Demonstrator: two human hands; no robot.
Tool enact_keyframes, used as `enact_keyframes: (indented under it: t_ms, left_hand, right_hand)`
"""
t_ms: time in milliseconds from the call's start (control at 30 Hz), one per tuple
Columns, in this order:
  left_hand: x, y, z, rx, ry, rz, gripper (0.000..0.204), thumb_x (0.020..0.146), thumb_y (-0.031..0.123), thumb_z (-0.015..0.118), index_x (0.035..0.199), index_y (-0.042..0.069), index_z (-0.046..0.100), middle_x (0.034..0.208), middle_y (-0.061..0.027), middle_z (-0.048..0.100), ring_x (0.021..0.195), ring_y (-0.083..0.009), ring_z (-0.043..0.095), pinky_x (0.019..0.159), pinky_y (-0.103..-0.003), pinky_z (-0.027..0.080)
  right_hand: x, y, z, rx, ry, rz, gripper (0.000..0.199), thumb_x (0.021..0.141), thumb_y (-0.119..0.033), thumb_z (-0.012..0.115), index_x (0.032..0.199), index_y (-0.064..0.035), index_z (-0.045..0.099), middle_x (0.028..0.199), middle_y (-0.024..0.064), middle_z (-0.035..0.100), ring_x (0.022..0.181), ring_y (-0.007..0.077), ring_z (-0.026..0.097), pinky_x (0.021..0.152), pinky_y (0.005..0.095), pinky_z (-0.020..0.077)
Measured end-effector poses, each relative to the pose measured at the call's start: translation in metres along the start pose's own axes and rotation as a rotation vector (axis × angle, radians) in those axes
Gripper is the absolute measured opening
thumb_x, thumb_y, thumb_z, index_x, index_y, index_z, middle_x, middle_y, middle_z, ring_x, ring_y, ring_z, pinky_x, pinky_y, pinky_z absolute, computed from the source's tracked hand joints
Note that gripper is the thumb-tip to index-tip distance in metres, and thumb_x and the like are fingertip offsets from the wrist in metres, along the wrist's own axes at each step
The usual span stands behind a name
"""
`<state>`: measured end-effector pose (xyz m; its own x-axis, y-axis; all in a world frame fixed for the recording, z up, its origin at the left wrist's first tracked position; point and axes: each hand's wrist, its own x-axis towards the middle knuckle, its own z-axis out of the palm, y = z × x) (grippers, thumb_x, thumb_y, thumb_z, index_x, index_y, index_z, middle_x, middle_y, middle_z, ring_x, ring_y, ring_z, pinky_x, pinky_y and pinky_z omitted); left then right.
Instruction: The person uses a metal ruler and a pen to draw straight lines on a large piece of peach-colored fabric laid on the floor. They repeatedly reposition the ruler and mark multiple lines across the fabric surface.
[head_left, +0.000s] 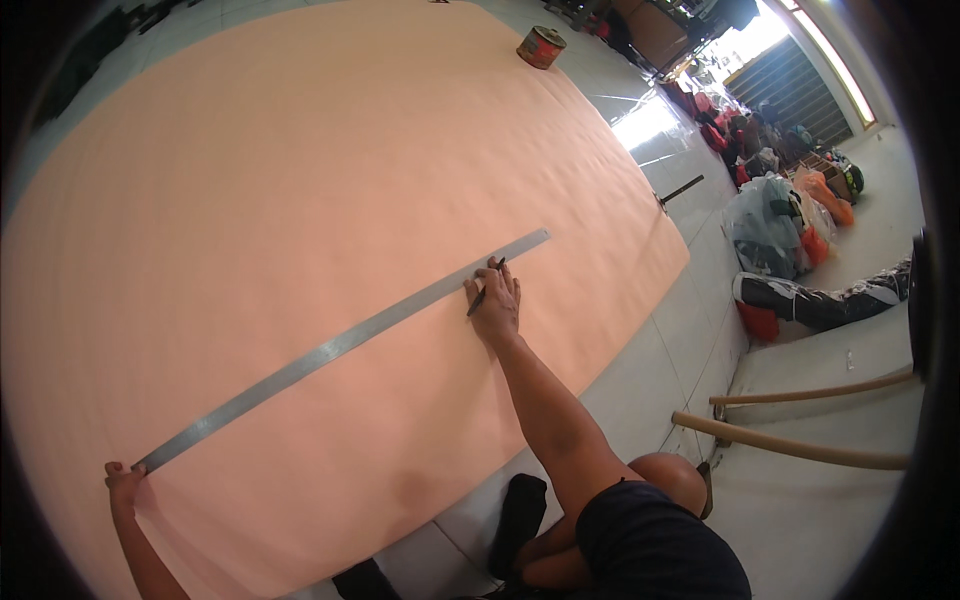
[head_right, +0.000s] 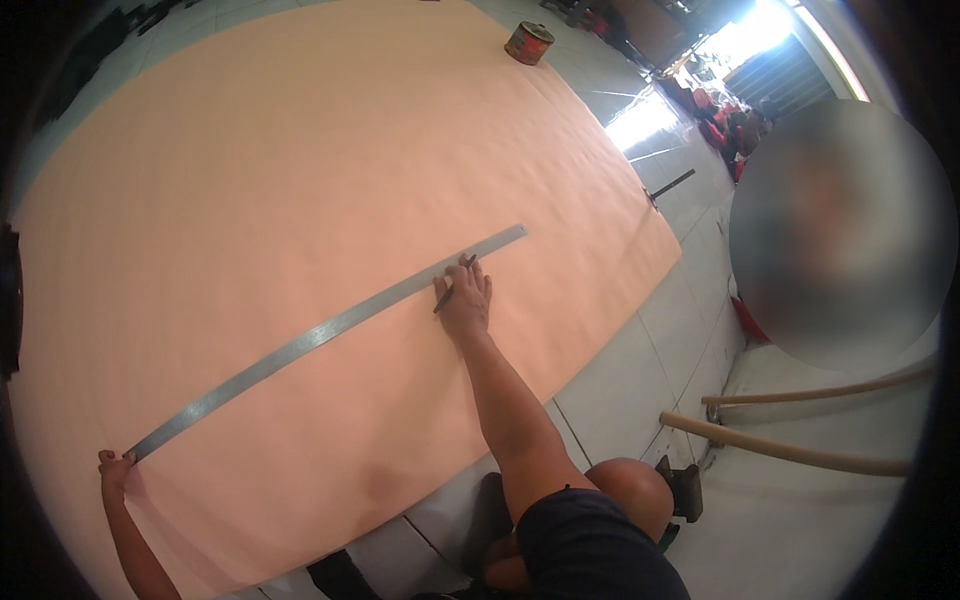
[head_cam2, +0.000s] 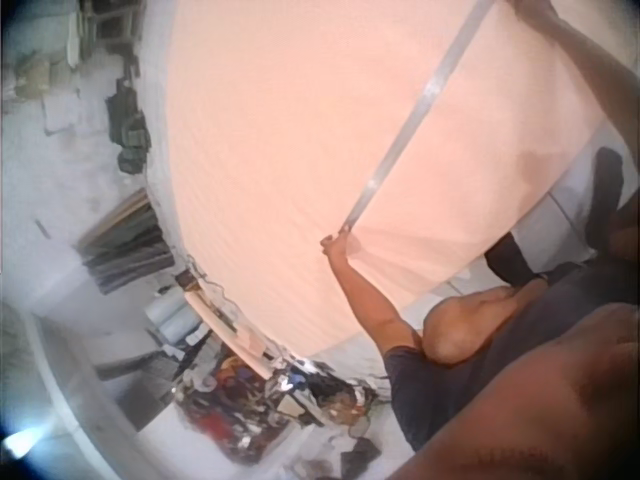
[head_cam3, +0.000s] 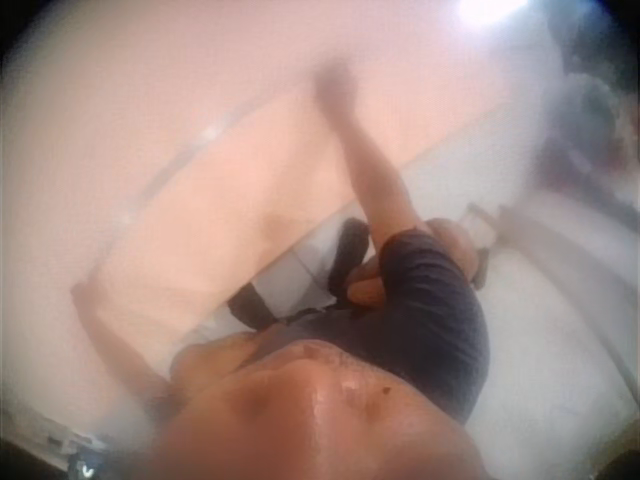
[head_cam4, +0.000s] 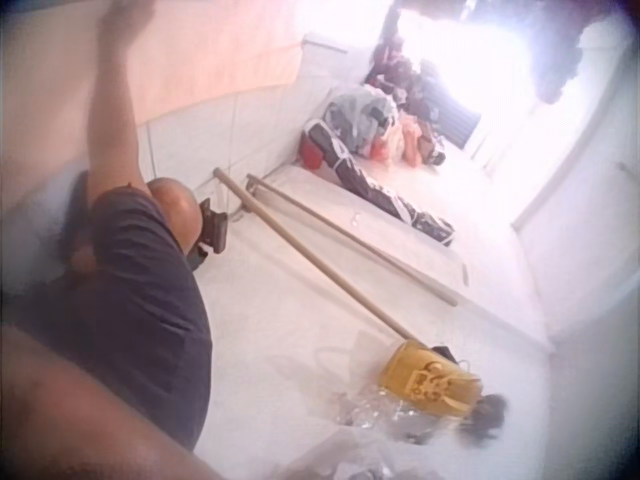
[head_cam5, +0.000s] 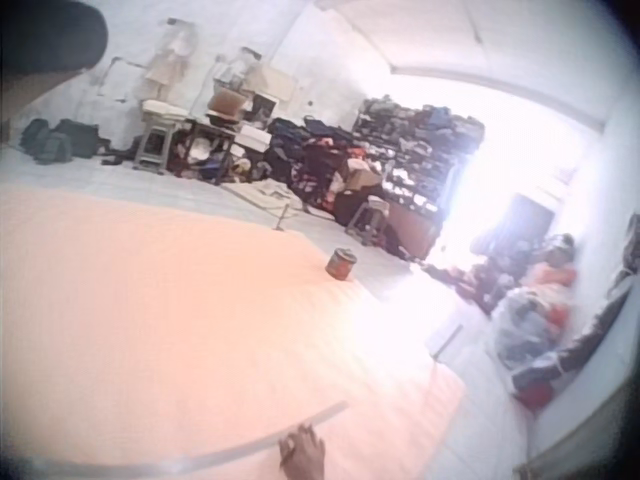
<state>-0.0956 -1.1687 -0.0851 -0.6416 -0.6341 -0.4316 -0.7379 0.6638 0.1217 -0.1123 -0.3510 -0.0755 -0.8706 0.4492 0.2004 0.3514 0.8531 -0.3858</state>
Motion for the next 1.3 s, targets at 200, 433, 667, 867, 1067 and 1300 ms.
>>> enact_keyframes:
  t_ms: [200,433,667,867,1067,1300]
  left_hand:
    - [-0.021,0.020,-0.003,-0.010,-0.031,0.017,0.073,0.084,0.034,0.081,0.137,0.006,0.039,0.139,-0.0272,0.042,0.124,-0.0423,0.052,0.104,-0.049,0.046]
    - [-0.028,-0.024,-0.008,-0.072,0.058,0.064,0.084,0.082,0.040,0.083,0.143,0.000,0.041,0.139,-0.0269,0.049,0.130,-0.0383,0.050,0.109,-0.046,0.044]
    - [-0.026,0.017,-0.021,-0.122,-0.070,0.031,0.100,0.065,0.052,0.092,0.141,0.001,0.050,0.143,-0.0278,0.046,0.131,-0.0385,0.050,0.107,-0.047,0.047]
    - [-0.043,0.004,-0.042,-0.225,-0.186,-0.032,0.097,0.063,0.057,0.092,0.136,0.007,0.053,0.138,-0.0218,0.046,0.127,-0.0351,0.052,0.105,-0.043,0.048]
    - [-0.040,0.011,-0.044,-0.170,-0.177,0.009,0.084,0.065,0.057,0.091,0.124,0.008,0.055,0.132,-0.0189,0.046,0.118,-0.0318,0.054,0.100,-0.042,0.049]
    - [-0.042,0.011,-0.042,-0.173,-0.146,0.004,0.080,0.067,0.056,0.090,0.122,0.009,0.057,0.128,-0.0191,0.053,0.119,-0.0337,0.056,0.097,-0.044,0.049]
  right_hand:
    - [-0.002,0.011,-0.003,-0.010,-0.022,0.034,0.037,0.102,-0.036,0.058,0.126,-0.0088,0.057,0.158,0.0185,0.042,0.151,0.0388,0.029,0.123,0.0539,0.0192]
    - [0.014,-0.003,0.022,-0.010,0.131,-0.196,0.025,0.100,-0.028,0.061,0.113,-0.0066,0.064,0.134,0.0196,0.062,0.132,0.0381,0.050,0.108,0.0518,0.0335]
    - [0.016,0.046,0.034,0.145,0.069,-0.149,0.025,0.099,-0.019,0.061,0.112,0.0022,0.064,0.120,0.0221,0.065,0.116,0.0404,0.058,0.101,0.0468,0.0455]
    - [0.009,0.017,0.018,-0.001,-0.004,-0.174,0.048,0.105,-0.031,0.055,0.135,0.0061,0.052,0.136,0.0258,0.058,0.131,0.0418,0.051,0.110,0.0490,0.0414]
    - [0.020,0.030,0.019,0.064,-0.057,-0.130,0.053,0.106,-0.029,0.053,0.144,0.0070,0.045,0.140,0.0258,0.055,0.133,0.0398,0.051,0.111,0.0473,0.0410]
    - [0.020,0.035,0.026,0.123,-0.036,-0.136,0.055,0.107,-0.029,0.053,0.147,0.0065,0.042,0.140,0.0271,0.054,0.132,0.0370,0.053,0.111,0.0455,0.0416]
